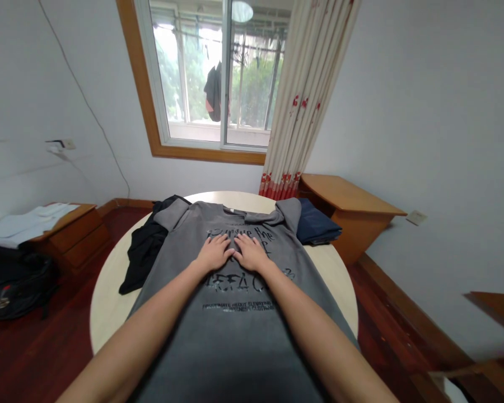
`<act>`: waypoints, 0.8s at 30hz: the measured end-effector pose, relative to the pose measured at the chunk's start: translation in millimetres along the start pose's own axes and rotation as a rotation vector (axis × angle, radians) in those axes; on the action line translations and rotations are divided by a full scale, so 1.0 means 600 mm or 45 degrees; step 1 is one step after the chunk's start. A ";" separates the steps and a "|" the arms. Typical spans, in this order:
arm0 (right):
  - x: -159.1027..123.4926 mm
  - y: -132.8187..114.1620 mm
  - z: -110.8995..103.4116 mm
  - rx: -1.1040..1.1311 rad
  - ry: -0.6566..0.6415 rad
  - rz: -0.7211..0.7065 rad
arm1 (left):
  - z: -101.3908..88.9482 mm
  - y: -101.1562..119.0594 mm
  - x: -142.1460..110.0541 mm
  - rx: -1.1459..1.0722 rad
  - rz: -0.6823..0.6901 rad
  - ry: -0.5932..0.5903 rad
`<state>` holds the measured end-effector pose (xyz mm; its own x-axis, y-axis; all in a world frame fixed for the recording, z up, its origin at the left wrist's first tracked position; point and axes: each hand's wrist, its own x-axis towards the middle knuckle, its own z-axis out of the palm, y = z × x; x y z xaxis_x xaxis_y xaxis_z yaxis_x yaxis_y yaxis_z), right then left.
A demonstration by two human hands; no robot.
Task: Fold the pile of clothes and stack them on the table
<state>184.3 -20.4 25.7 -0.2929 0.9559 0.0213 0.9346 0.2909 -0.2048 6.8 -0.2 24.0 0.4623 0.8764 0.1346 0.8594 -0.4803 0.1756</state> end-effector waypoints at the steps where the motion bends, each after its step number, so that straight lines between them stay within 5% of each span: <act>1: 0.010 0.014 0.011 0.009 -0.006 0.023 | 0.013 -0.010 0.011 0.008 -0.006 -0.024; 8: 0.023 0.135 0.017 -0.045 0.071 0.355 | 0.048 -0.089 0.047 0.047 -0.175 -0.079; 16: 0.026 0.137 0.024 -0.025 0.234 0.380 | 0.020 -0.115 0.120 0.157 -0.211 -0.064; 24: 0.077 0.184 -0.081 -0.257 0.441 0.331 | -0.026 -0.187 0.246 0.251 -0.220 0.108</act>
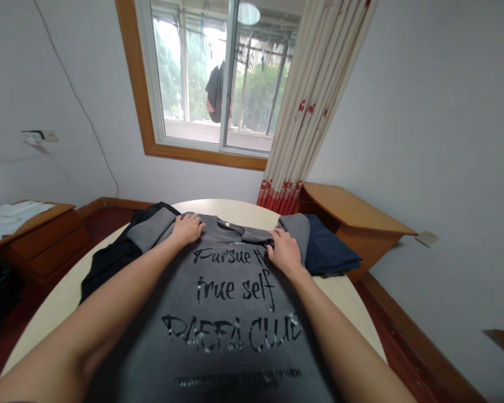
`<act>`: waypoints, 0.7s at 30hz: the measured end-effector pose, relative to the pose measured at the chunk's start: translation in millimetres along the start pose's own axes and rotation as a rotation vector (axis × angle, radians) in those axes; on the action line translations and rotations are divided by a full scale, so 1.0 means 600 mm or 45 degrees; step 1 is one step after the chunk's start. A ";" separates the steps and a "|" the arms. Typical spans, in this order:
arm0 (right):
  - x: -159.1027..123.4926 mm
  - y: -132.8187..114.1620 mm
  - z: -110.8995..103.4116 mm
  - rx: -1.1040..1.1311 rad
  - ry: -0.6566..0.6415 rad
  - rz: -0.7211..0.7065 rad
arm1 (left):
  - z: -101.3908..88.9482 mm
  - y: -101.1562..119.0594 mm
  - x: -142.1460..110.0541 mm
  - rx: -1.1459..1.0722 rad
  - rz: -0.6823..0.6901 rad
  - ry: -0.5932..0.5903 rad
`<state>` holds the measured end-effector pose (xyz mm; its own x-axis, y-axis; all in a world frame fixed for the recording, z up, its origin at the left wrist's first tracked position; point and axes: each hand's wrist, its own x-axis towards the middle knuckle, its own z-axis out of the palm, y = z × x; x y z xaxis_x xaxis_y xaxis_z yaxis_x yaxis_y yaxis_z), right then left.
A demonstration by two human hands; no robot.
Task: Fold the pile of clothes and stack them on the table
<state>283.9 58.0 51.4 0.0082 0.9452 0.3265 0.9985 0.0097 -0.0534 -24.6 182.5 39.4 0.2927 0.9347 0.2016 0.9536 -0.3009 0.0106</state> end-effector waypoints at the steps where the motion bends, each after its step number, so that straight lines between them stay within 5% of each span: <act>1: 0.018 0.013 -0.004 -0.056 -0.033 -0.047 | -0.001 -0.006 0.020 -0.008 -0.007 -0.011; 7: 0.108 0.076 0.004 -0.244 -0.358 -0.310 | 0.018 -0.041 0.119 -0.040 -0.072 -0.190; 16: 0.210 0.113 -0.015 -0.090 -0.259 -0.123 | 0.039 -0.096 0.164 0.019 -0.134 -0.308; 21: 0.232 0.121 -0.013 -0.167 -0.254 -0.005 | 0.026 -0.125 0.162 -0.113 -0.156 -0.069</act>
<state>358.2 187.7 100.6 0.0069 0.9912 0.1325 0.9971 -0.0170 0.0748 -66.7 298.9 43.1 0.1804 0.9735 0.1406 0.9730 -0.1975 0.1191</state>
